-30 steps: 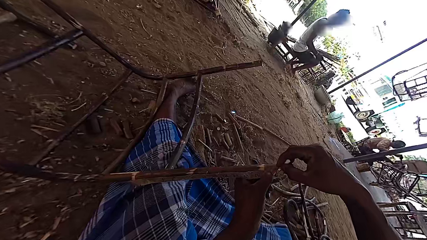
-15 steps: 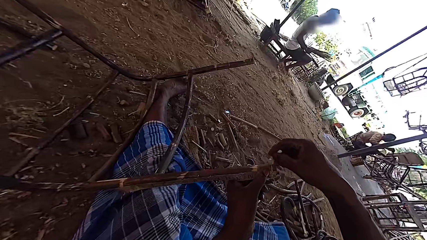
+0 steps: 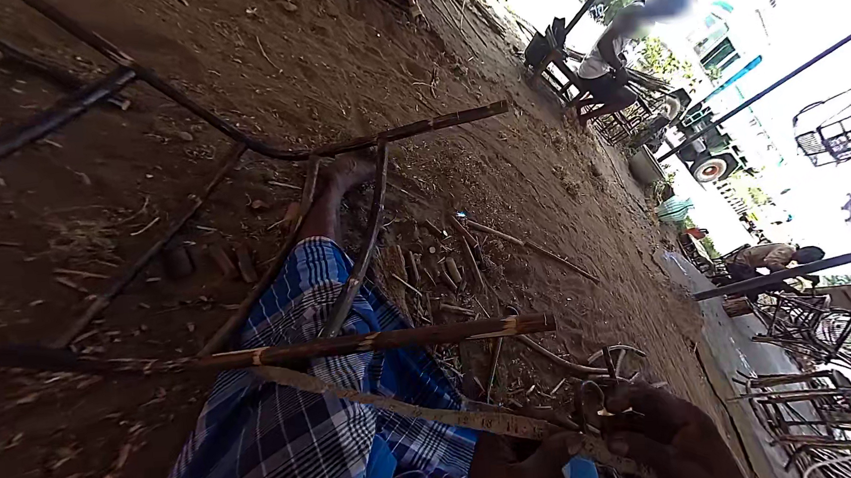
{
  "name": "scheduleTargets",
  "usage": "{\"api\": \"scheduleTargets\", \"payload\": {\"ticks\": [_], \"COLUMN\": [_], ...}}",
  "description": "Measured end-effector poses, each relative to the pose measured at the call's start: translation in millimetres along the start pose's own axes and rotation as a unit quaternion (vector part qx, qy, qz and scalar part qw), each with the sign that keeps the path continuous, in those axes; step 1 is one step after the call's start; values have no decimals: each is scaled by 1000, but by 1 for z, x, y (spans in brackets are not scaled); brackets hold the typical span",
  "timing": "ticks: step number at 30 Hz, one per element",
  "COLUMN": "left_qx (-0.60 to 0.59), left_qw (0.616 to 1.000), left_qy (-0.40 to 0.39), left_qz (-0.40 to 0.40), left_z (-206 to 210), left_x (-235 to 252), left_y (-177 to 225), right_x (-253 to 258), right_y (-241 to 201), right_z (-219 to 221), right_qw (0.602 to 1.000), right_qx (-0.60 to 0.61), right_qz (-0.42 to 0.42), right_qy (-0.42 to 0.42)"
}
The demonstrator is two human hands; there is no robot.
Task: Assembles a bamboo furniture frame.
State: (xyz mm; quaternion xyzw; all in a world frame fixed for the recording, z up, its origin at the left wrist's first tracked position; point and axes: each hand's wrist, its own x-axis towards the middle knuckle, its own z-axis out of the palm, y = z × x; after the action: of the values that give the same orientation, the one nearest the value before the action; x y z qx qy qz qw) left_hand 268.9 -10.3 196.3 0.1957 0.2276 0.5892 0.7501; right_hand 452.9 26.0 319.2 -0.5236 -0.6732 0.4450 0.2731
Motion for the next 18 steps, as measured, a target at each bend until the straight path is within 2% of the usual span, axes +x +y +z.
{"api": "scheduleTargets", "payload": {"ticks": [2, 4, 6, 7, 8, 9, 10, 12, 13, 15, 18], "left_qx": [-42, -90, -105, -90, -62, -23, 17, 50, 47, 32, -22], "left_qw": [998, 991, 985, 987, 992, 997, 999, 997, 995, 993, 995], "left_qy": [47, 96, 130, 130, 111, 76, 34, -40, -62, -60, 15], "left_qz": [-19, -32, -32, -25, -17, -6, 10, 46, 61, 97, 100], "left_z": [-15, -30, -41, -43, -42, -38, -32, -17, -11, -6, -22], "left_x": [-2, 2, 10, 12, 13, 11, 9, 5, 3, 2, 10], "left_y": [5, 17, 27, 30, 30, 29, 28, 24, 24, 26, 36], "right_x": [-19, -41, -51, -51, -47, -40, -30, -9, 2, 21, 39], "right_y": [-6, -11, -1, 10, 19, 22, 19, 9, 6, -1, -20], "right_z": [-29, -64, -94, -100, -96, -79, -54, 4, 27, 52, 48], "right_qw": [999, 983, 925, 890, 872, 881, 911, 985, 997, 998, 999], "right_qx": [-45, -152, -323, -394, -427, -413, -354, -128, -33, 51, 32], "right_qz": [14, 72, 162, 183, 167, 120, 59, -30, -48, -38, 3], "right_qy": [23, 73, 117, 141, 172, 198, 202, 113, 56, -4, -18]}}
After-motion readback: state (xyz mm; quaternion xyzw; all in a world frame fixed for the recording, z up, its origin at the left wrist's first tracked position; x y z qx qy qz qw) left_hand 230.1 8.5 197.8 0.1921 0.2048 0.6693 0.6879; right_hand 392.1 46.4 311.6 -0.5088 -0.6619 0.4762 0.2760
